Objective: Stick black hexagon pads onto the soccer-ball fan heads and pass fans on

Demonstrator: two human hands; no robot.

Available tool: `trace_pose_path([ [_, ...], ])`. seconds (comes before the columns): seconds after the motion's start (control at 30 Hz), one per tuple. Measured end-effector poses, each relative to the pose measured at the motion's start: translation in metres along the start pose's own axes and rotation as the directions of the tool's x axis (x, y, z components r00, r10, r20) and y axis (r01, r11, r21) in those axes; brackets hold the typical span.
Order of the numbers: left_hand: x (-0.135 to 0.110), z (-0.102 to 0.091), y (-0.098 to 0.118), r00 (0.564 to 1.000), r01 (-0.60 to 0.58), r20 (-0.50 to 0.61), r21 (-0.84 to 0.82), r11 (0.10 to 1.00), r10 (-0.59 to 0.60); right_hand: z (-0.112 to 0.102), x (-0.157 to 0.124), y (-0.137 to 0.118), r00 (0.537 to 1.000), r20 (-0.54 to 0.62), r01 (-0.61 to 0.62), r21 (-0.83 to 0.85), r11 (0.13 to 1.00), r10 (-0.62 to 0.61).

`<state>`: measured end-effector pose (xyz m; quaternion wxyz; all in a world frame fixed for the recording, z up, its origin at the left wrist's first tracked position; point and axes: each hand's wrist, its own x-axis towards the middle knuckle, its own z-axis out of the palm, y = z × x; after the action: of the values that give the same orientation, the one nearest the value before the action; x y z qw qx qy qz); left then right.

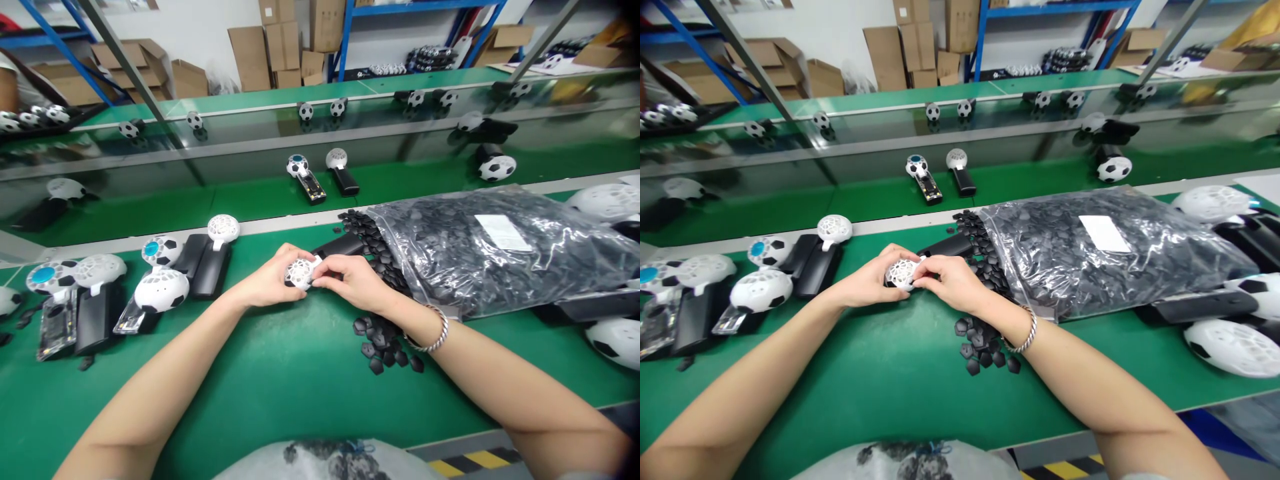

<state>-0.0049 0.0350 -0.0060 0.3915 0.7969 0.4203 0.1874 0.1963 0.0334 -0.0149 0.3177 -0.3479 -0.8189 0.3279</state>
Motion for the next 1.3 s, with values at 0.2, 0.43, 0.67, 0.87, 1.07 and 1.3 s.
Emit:
trace_pose_path([
  [0.2, 0.000, 0.000, 0.004, 1.000, 0.010, -0.016, 0.009, 1.000, -0.010, 0.001, -0.001, 0.003, 0.979, 0.051, 0.203, -0.067, 0.977, -0.200],
  [0.43, 0.002, 0.007, 0.005, 0.995, -0.023, -0.094, 0.028, 0.999, 0.026, 0.008, 0.002, 0.004, 0.983, -0.036, 0.174, -0.103, 0.979, -0.178],
  [0.67, 0.003, 0.015, 0.004, 0.984, -0.007, -0.179, 0.062, 0.998, 0.018, 0.005, 0.008, 0.018, 0.986, -0.119, 0.104, -0.143, 0.984, -0.121],
  [0.87, 0.003, 0.023, 0.009, 0.970, 0.005, -0.241, 0.085, 0.996, 0.016, 0.006, 0.005, 0.009, 0.994, -0.067, 0.061, -0.265, 0.962, -0.082],
  [1.07, 0.028, -0.028, 0.020, 0.965, 0.026, -0.260, 0.196, 0.980, 0.026, -0.069, 0.054, 0.018, 0.983, -0.069, -0.183, -0.345, 0.920, 0.170],
  [1.3, 0.108, -0.115, -0.037, 0.785, 0.388, -0.595, 0.254, 0.886, -0.173, -0.159, 0.123, 0.103, 0.691, -0.379, -0.715, -0.480, 0.508, 0.615],
])
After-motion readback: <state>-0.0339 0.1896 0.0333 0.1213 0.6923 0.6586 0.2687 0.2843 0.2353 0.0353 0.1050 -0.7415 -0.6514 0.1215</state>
